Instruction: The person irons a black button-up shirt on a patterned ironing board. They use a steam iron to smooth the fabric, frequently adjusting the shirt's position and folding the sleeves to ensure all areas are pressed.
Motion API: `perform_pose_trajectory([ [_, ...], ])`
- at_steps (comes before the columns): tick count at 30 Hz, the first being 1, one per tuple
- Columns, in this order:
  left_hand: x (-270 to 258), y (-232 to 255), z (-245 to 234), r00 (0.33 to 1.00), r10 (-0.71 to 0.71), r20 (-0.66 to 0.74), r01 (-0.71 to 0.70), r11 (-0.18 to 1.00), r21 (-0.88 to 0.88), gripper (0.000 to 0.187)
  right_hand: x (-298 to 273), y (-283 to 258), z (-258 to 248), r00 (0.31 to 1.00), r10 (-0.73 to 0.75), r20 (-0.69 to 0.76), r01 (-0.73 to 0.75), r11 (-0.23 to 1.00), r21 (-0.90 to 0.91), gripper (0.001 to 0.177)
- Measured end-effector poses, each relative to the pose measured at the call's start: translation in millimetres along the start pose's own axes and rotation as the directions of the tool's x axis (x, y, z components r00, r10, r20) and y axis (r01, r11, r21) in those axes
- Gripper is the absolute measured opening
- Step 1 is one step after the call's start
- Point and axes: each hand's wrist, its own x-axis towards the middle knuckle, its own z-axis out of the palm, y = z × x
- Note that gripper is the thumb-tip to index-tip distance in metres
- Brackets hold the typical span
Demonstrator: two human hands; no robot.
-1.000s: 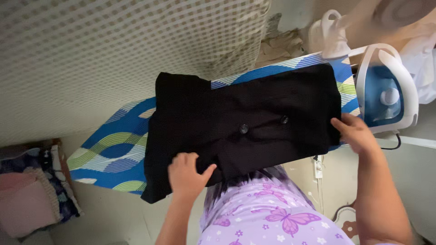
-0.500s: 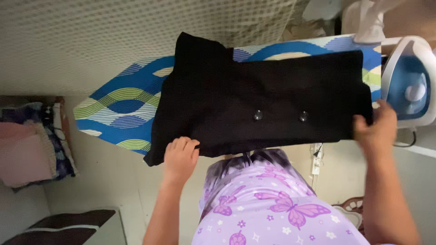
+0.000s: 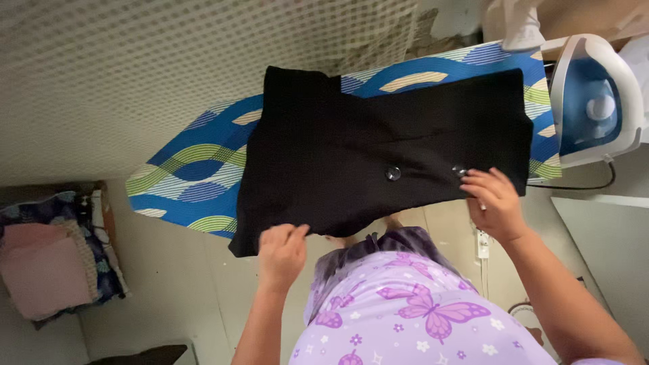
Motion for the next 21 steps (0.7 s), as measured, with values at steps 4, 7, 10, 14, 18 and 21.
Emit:
perform_pose_trajectory([
  [4,1.2,5.6,1.2,0.943,-0.045,0.33,0.101,0.982,-0.156,0.022,16.5,-33.2,-0.7,0.992,0.011,0.129,-0.004,0.999,-0.054,0.018],
  [7,21.6,0.5,12.8,0.989,-0.107,0.098,0.126,0.97,-0.21,0.016,48.1,-53.6,19.3,1.0,-0.006,-0.027,0.005,0.999,-0.05,0.015],
  [10,57.9,-27.4,18.7,0.96,-0.17,-0.223,0.174,0.985,-0.003,0.019,88.0,-62.4,50.7,0.993,0.014,-0.121,-0.023,0.997,-0.074,0.017],
  [14,81.2,-50.6,11.3,0.767,-0.636,-0.089,0.641,0.754,0.144,0.063,122.3,-55.8,86.6,0.993,0.113,-0.037,-0.117,0.982,-0.145,0.047],
  [18,83.7,-82.5,3.0,0.531,-0.751,0.392,0.798,0.599,0.066,0.059,127.4,-40.4,104.3,0.988,0.138,0.062,-0.124,0.974,-0.189,0.056],
  [21,80.3,-113.5,2.7,0.602,-0.655,0.456,0.798,0.499,-0.338,0.072,130.8,-32.8,105.5,0.983,0.169,0.069,-0.153,0.968,-0.198,0.058],
])
